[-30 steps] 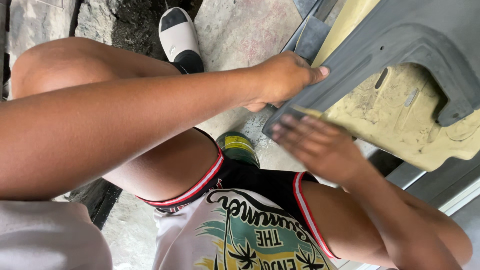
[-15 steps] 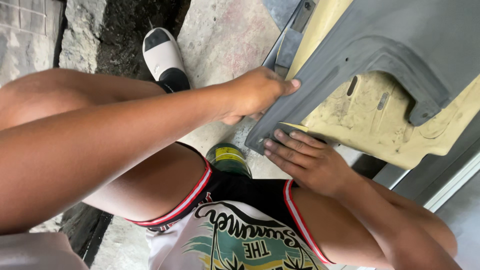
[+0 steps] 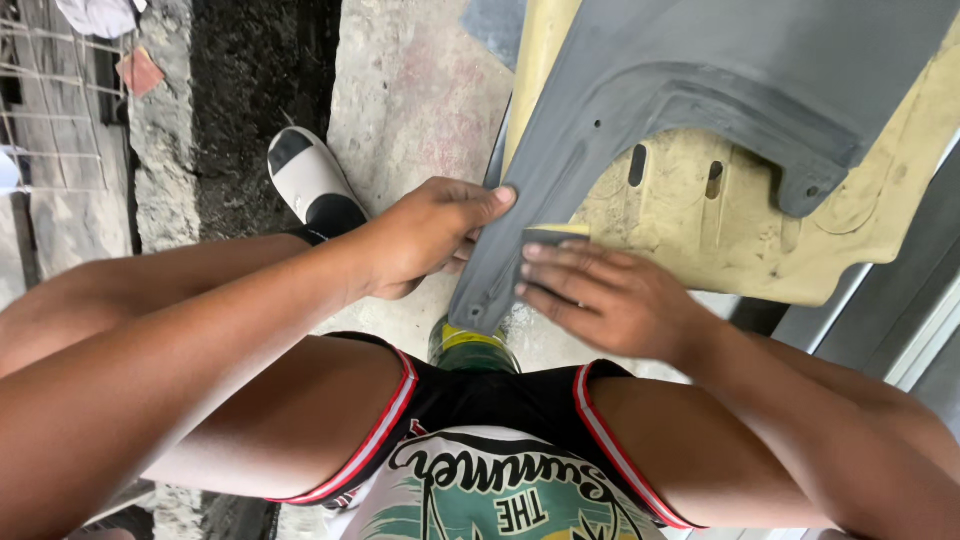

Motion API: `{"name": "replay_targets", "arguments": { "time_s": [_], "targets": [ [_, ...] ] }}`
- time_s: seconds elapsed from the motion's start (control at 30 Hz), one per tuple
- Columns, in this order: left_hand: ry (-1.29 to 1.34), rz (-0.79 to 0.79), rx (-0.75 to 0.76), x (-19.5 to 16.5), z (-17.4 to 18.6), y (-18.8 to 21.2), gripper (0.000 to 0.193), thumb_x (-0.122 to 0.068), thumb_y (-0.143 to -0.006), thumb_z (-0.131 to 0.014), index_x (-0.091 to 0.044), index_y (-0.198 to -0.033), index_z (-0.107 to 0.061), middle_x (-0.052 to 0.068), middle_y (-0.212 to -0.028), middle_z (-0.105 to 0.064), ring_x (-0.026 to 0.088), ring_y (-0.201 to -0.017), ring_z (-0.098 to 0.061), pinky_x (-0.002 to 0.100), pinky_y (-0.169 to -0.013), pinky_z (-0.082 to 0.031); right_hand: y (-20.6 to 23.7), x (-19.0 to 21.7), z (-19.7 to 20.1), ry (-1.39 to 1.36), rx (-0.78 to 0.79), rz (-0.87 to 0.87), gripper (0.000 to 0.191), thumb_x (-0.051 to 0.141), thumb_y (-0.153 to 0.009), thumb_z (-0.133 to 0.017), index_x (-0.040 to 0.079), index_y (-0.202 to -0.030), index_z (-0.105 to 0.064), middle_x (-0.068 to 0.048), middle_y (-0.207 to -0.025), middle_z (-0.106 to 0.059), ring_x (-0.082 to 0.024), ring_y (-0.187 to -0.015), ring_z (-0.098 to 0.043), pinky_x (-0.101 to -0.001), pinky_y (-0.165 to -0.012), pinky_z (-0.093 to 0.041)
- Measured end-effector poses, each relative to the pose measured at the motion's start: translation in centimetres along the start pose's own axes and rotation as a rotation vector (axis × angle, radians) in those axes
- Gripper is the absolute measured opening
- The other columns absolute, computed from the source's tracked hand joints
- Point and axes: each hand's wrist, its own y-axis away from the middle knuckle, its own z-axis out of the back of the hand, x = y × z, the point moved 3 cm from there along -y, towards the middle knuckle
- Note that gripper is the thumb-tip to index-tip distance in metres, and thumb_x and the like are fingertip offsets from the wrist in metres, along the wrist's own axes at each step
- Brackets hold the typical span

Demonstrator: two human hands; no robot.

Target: The person sits on the ground with a gray plastic automotive trim piece across their lap and sands its surface and edges using a sanding block and small sandpaper pieces, turning the part over and repositioning it to sand different areas.

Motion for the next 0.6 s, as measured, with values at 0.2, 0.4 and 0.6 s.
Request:
{"name": "replay_targets", "arguments": {
  "time_s": [0.2,0.4,0.6],
  "targets": [
    [0.040,0.012,0.051,0.0,0.0,0.2,0.057,-0.047,-0.097,-0.053,-0.003,-0.131,-0.064,0.015,-0.115,-0.076,0.024,-0.099,-0.075,0.041,-0.089,-0.059,0.7,-9.1,5.1,0.019,-0.251,-0.593,0.039,-0.007,-0.097,-0.054,-0.001,-0.132,-0.070,-0.025,-0.146,-0.061,-0.036,-0.129,-0.062,-0.0439,-0.108,-0.054],
    [0.026,0.013,0.060,-0.5,-0.5,0.5,0.053,-0.045,-0.098,-0.051,-0.005,-0.130,-0.065,0.010,-0.111,-0.076,0.021,-0.097,-0.074,0.037,-0.088,-0.058,-2.3,-6.0,3.2,0.084,-0.229,-0.484,0.043,-0.007,-0.094,-0.056,0.004,-0.134,-0.069,-0.015,-0.139,-0.066,-0.034,-0.141,-0.061,-0.0482,-0.124,-0.047],
    [-0.483,-0.213,-0.061,-1.3,-1.2,1.7,0.053,-0.043,-0.106,-0.045,0.003,-0.114,-0.070,0.012,-0.084,-0.072,0.017,-0.073,-0.067,0.032,-0.070,-0.058,2.4,-11.7,3.7,0.205,-0.135,-0.604,0.037,-0.005,-0.084,-0.059,0.004,-0.119,-0.069,-0.019,-0.141,-0.068,-0.037,-0.125,-0.063,-0.0472,-0.104,-0.049]
  ]
}}
